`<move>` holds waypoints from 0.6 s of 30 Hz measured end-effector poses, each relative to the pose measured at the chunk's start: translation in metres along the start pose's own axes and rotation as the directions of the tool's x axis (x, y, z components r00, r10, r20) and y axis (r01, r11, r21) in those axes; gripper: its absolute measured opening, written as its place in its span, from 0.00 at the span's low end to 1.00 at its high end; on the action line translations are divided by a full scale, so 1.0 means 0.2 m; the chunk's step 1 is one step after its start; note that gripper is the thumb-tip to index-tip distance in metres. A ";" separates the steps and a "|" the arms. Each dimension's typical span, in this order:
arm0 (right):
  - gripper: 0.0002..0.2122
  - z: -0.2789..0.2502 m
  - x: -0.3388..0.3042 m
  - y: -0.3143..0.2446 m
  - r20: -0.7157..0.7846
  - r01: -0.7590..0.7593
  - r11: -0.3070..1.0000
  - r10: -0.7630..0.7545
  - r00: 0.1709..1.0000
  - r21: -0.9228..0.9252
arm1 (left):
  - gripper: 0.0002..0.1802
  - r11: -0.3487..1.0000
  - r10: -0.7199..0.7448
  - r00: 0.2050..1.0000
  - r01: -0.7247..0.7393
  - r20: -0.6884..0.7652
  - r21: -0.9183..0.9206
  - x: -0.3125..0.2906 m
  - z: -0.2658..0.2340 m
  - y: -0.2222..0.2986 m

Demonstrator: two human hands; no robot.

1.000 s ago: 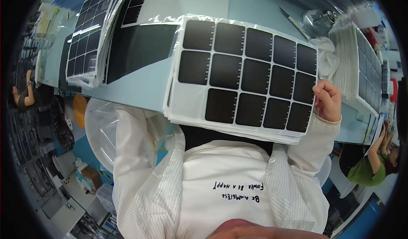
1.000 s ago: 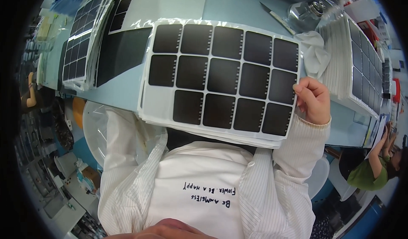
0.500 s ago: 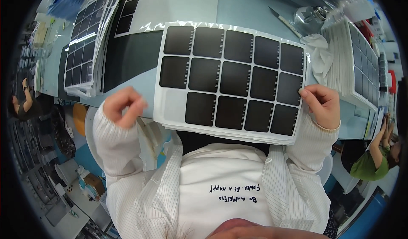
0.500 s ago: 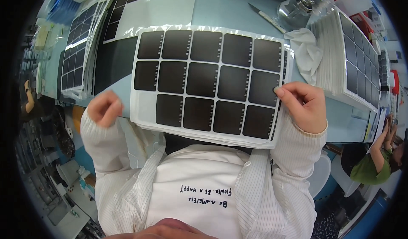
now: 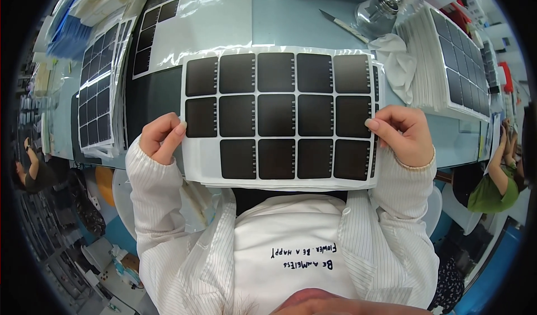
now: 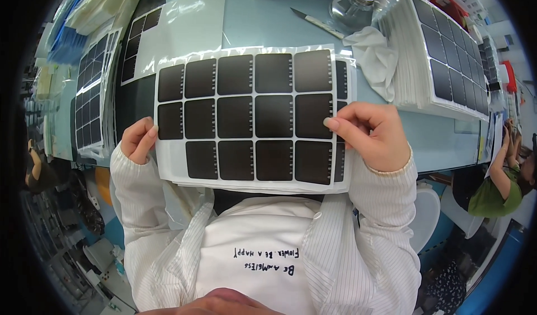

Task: Assembling, inspecting, and cleaning solar panel components at a manufacturing workstation.

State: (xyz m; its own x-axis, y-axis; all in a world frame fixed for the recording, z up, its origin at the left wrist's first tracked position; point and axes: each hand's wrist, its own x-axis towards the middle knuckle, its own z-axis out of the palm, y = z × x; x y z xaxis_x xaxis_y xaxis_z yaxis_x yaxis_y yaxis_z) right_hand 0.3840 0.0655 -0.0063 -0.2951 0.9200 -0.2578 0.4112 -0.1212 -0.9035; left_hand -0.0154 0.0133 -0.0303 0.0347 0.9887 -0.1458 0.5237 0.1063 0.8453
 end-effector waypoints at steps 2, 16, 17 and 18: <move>0.06 0.00 0.01 -0.01 0.003 0.010 1.000 -0.010 1.000 -0.007 | 0.14 0.998 0.059 0.998 -0.058 0.029 -0.022 0.00 -0.02 0.00; 0.06 -0.06 0.02 -0.05 0.005 -0.001 0.930 -0.001 1.000 0.368 | 0.14 0.914 0.092 0.993 -0.053 0.079 -0.403 0.00 -0.07 -0.07; 0.06 -0.06 0.01 -0.05 0.008 -0.003 0.930 0.000 1.000 0.368 | 0.14 0.913 0.090 0.993 -0.051 0.078 -0.404 0.00 -0.07 -0.06; 0.06 -0.06 0.01 -0.05 -0.002 0.011 0.935 -0.011 1.000 0.356 | 0.14 0.913 0.095 0.992 -0.056 0.078 -0.403 0.00 -0.06 -0.06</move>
State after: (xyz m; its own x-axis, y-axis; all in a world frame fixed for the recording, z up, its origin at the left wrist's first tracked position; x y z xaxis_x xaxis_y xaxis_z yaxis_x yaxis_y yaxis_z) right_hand 0.3906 0.0731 0.0059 -0.2974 0.9222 -0.2471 0.0742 -0.2357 -0.9690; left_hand -0.0326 0.0139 -0.0337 0.1502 0.9831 -0.1044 0.1333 0.0844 0.9875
